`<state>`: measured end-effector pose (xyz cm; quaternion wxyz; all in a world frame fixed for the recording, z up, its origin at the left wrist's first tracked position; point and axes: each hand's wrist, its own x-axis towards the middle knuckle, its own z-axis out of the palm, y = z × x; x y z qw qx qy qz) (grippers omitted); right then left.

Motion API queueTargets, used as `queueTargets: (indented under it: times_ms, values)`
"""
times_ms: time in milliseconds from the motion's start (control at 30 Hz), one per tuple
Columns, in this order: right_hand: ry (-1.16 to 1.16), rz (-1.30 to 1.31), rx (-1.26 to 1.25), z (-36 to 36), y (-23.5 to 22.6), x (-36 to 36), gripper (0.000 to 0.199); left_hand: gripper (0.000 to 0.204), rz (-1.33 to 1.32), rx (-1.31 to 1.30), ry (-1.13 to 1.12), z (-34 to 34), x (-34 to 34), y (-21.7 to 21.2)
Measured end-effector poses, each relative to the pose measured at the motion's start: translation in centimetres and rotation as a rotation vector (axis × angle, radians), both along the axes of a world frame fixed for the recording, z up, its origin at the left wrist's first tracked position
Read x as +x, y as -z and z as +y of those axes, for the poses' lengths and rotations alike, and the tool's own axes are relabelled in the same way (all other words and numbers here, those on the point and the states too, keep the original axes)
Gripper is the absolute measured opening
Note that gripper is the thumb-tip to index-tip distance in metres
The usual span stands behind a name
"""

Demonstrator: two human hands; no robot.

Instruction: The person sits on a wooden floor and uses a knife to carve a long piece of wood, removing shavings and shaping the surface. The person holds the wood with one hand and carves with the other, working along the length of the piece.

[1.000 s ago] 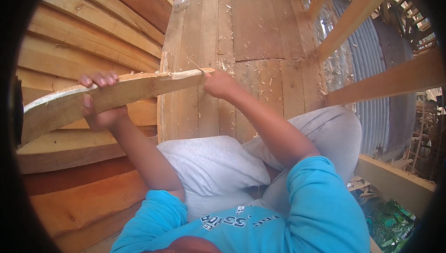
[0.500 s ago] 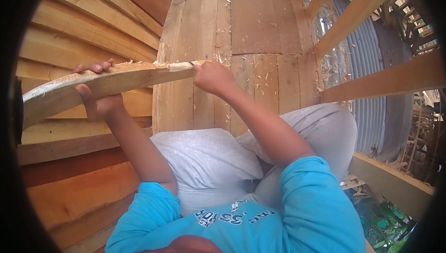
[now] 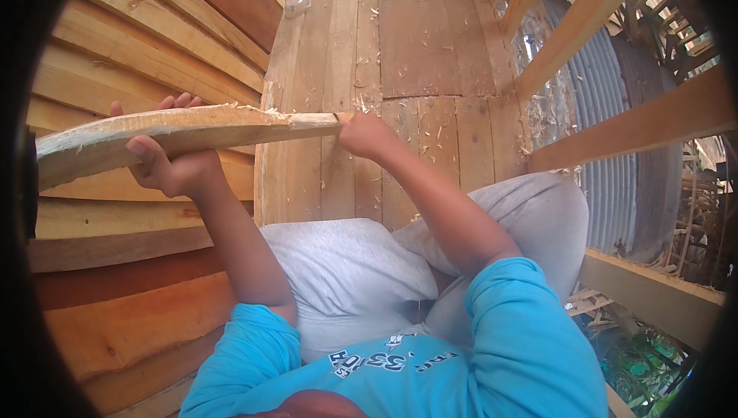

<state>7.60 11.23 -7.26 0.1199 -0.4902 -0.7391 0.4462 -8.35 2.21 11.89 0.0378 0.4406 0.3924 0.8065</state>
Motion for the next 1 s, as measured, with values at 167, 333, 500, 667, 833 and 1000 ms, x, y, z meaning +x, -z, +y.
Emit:
queueTargets:
  times_ms: [167, 333, 500, 667, 833, 1000]
  values:
    - [-0.095, 0.073, -0.034, -2.3, -7.7, -1.1, 0.053, 0.049, -0.006, -0.093, -0.212, 0.1, 2.3, -2.0]
    - [0.006, 0.076, 0.031, -2.3, -5.5, -0.9, 0.051, 0.041, -0.054, -0.111, -0.134, -0.9, 1.5, -1.9]
    - [-0.072, 0.173, -0.101, -1.9, -5.1, -1.3, 0.049, 0.043, -0.005, -0.125, 0.129, -1.2, -0.6, -1.5]
    - [-0.027, 0.043, -0.152, -1.6, -2.4, -1.0, 0.047, 0.046, -0.005, -0.025, 0.284, -1.1, -1.8, -1.1]
    - [-0.168, 0.214, 0.020, -4.9, -7.3, -2.9, 0.047, 0.046, 0.063, -0.065, 0.271, -1.8, -3.4, -1.3]
    - [-0.116, 0.128, 0.028, -3.0, 1.1, -2.3, 0.046, 0.041, 0.141, -0.048, 0.355, -1.2, -3.6, -0.7]
